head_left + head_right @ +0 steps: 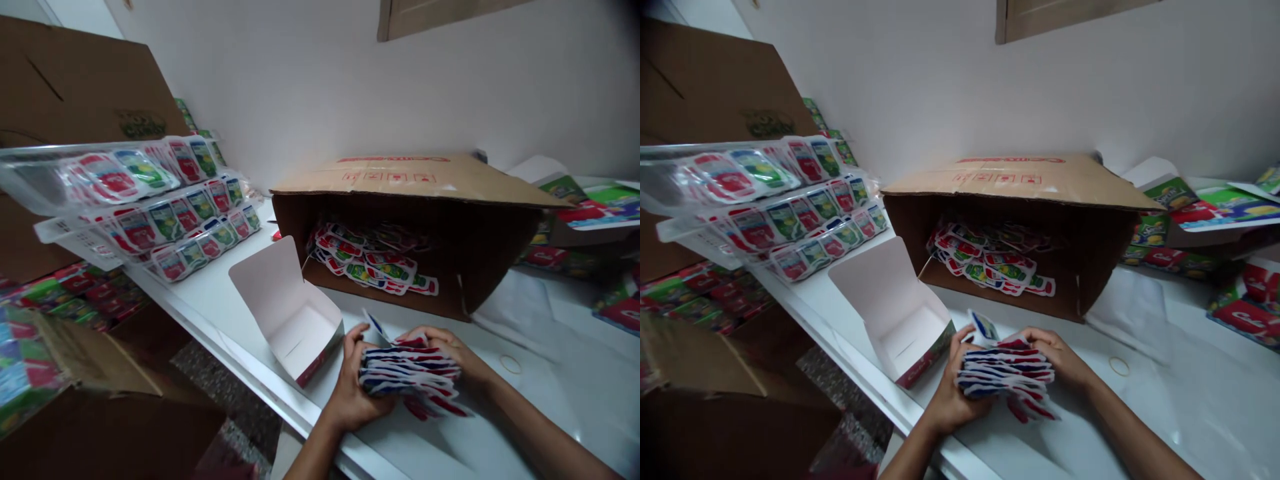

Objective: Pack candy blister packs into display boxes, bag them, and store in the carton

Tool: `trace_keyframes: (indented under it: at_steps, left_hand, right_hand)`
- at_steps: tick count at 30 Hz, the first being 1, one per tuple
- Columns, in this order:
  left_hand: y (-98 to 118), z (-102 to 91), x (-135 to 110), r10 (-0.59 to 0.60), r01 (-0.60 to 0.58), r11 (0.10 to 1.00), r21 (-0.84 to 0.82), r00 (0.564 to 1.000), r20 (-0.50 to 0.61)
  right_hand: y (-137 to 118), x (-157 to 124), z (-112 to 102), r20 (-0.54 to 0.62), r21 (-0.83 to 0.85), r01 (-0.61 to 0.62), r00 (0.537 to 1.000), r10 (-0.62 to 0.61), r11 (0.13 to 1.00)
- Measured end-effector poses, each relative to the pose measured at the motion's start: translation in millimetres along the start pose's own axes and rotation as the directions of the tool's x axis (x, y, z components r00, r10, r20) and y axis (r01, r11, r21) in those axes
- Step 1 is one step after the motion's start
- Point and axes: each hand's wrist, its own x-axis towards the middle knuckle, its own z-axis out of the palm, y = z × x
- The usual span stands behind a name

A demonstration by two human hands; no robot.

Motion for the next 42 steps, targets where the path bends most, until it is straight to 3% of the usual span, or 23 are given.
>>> trace_keyframes:
  at_steps: [2, 5, 10, 12, 15, 18, 20, 24, 27, 30, 35, 38, 40, 42]
  left_hand:
    - [1, -2.2, 1, 0.040, -0.040, 0.998, 0.043, 0.999, 0.001]
    - [1, -3.1, -3, 0.007, -0.007, 1.000, -0.022, 0.999, 0.036]
    - [-2, 0.0, -9, -0.111, 0.113, 0.987, -0.118, 0.994, 0.022]
    - [-2, -0.6, -7, -0.123, 0.128, 0.984, -0.122, 0.991, 0.049]
    - [-1, -3.3, -4, -0.037, 0.043, 0.995, -0.094, 0.997, 0.060]
    - [1, -4.4, -3, -0.057, 0.073, 0.985, -0.157, 0.993, 0.104]
    - [2, -3.6, -4, -0.118, 0.140, 0.977, -0.161, 0.983, 0.141]
    - [5, -1.7, -6, -0.175, 0.201, 0.965, -0.166, 0.972, 0.160]
    - [8, -1.9, -6, -0.169, 0.199, 0.966, -0.168, 0.970, 0.176]
    - [10, -2.0, -5, -0.169, 0.195, 0.968, -0.158, 0.972, 0.163]
    - [1, -1.0, -4, -0.102, 0.118, 0.985, -0.123, 0.986, 0.129]
    - [-7, -1.3, -3, -0.021, 0.022, 1.000, -0.019, 0.998, 0.058]
    - [-10, -1.6, -4, -0.011, 0.011, 1.000, 0.006, 0.998, 0.063]
    - [-9, -1.4, -5, -0.015, 0.017, 0.999, -0.037, 0.997, 0.075]
  right_hand:
    - [5, -7, 1, 0.013, 0.074, -0.056, 0.998, 0.056, 0.996]
    - [11, -4, 2, 0.034, 0.128, -0.063, 0.998, 0.059, 0.990]
    - [19, -2, 4, -0.012, 0.218, 0.082, 0.997, -0.082, 0.972]
    - [15, -4, -2, 0.067, 0.115, 0.124, 0.989, -0.133, 0.986]
    - [-5, 6, -19, 0.183, -0.233, 0.215, 0.968, -0.174, 0.948]
    - [-31, 45, -37, 0.018, -0.519, 0.273, 0.951, -0.309, 0.810]
    - [-43, 85, -44, -0.090, -0.612, 0.274, 0.908, -0.410, 0.742]
    - [-49, 160, -49, -0.160, -0.640, 0.253, 0.880, -0.447, 0.726]
    - [-46, 177, -49, -0.172, -0.635, 0.235, 0.886, -0.431, 0.736]
    - [-40, 151, -46, -0.179, -0.618, 0.236, 0.887, -0.427, 0.750]
    - [-20, 50, -24, -0.154, -0.509, 0.242, 0.919, -0.364, 0.826]
    - [-4, -2, -5, -0.095, -0.180, 0.165, 0.978, -0.184, 0.970]
    - [4, -19, 4, -0.068, 0.016, 0.059, 0.996, -0.058, 0.998]
    - [6, -25, 7, -0.035, 0.080, -0.015, 0.999, 0.017, 0.997]
